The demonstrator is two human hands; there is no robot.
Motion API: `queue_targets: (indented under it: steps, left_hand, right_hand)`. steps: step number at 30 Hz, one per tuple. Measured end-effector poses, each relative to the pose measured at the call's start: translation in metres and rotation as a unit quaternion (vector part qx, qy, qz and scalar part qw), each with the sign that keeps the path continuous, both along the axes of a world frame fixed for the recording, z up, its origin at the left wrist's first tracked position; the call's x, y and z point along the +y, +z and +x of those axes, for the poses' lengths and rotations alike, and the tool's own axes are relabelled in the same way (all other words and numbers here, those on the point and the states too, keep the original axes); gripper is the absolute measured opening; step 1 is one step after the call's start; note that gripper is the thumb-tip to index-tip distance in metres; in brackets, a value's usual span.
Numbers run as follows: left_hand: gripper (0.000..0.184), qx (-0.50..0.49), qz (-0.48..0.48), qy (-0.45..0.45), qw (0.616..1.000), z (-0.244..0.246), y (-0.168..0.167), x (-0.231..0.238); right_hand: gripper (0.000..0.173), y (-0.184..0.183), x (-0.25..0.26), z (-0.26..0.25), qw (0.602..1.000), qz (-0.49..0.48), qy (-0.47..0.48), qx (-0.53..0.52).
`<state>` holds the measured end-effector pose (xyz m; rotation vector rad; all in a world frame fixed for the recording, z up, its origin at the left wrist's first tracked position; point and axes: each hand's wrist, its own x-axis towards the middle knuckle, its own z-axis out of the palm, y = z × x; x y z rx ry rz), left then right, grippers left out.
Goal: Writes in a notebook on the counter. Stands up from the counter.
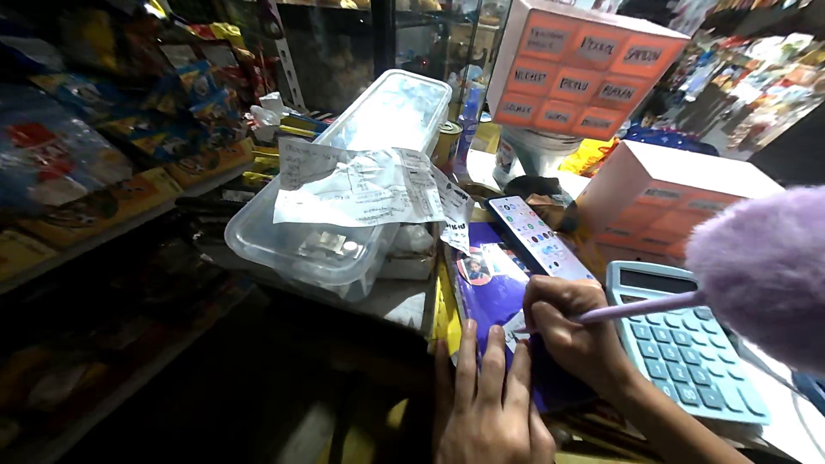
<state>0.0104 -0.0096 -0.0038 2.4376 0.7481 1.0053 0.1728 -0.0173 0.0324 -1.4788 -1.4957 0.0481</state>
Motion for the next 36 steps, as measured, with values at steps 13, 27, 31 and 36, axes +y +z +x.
queue_targets:
  steps: [13,27,31,36]
  left_hand:
    - [0.038,-0.013,0.002,0.0,1.0,0.001,-0.0024,-0.0001]
    - [0.038,-0.012,-0.004,-0.004,1.0,0.0005,-0.0029,-0.0004]
    - [0.038,-0.014,0.0,0.001,1.0,0.001,-0.0033,-0.0004]
    - [0.039,-0.014,0.001,-0.001,1.0,0.0006,-0.0034,-0.0002]
  right_hand:
    - [0.017,0.001,-0.0009,0.0013,1.0,-0.009,0.009,-0.008]
    - [0.017,0.0013,-0.0006,0.0011,1.0,-0.008,0.013,-0.003]
    - [0.017,0.0011,-0.0001,0.0005,1.0,-0.004,0.013,-0.002]
    - [0.017,0.0012,0.0006,-0.0005,1.0,-0.001,0.002,-0.012]
